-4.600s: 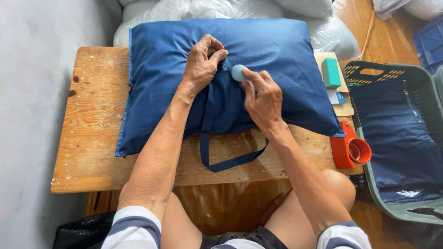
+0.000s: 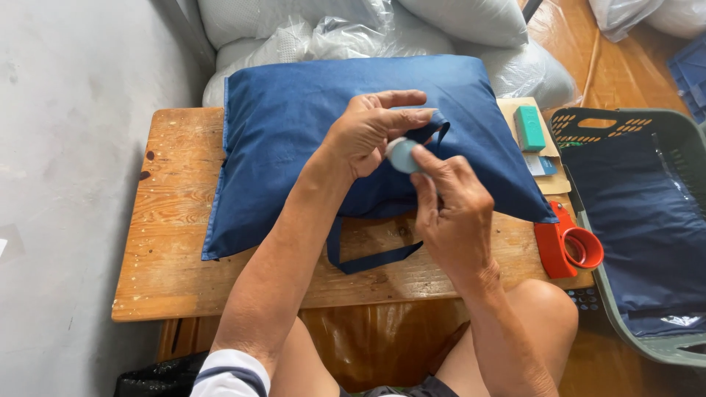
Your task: The person wipes the surfaces and handles of a blue pillow bag with a blue sponge and then inserts the pillow bag into a black bubble mailer.
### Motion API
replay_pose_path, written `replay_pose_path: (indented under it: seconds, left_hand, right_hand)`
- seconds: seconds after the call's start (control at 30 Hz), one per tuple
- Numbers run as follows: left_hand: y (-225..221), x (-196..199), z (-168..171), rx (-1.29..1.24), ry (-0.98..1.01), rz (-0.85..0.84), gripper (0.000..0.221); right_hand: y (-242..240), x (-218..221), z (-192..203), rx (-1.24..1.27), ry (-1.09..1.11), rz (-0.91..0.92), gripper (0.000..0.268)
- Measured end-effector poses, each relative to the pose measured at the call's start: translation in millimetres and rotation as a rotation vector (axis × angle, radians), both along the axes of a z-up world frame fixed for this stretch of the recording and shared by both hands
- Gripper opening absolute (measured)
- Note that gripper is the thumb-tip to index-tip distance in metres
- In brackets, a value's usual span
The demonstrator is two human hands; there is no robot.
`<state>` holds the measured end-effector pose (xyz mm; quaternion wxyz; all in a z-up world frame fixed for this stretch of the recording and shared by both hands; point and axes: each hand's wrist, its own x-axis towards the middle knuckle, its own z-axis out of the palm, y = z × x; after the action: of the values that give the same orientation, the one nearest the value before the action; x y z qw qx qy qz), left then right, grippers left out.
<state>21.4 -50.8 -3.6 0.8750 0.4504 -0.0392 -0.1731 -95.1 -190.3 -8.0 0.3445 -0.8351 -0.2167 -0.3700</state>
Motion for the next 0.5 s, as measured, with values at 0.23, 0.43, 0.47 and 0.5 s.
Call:
replay_pose_path:
  seconds: [0.23, 0.43, 0.47, 0.5]
  left_hand:
    - [1, 34, -8, 0.043, -0.061, 0.041, 0.055]
    - [21, 56, -4, 0.317, -0.2, 0.047, 0.051]
    - [22, 61, -5, 0.355, -0.209, 0.041, 0.05]
    - [24, 65, -7, 0.393, -0.218, 0.034, 0.05]
  right_hand:
    - [1, 37, -29, -0.026, -0.205, -0.096, 0.028]
    - [18, 37, -53, -0.036, 0.167, 0.198, 0.033]
    - [18, 40, -47, -0.033, 0.103, 0.148, 0.034]
    - [19, 44, -42, -0.03, 0.038, 0.099, 0.034]
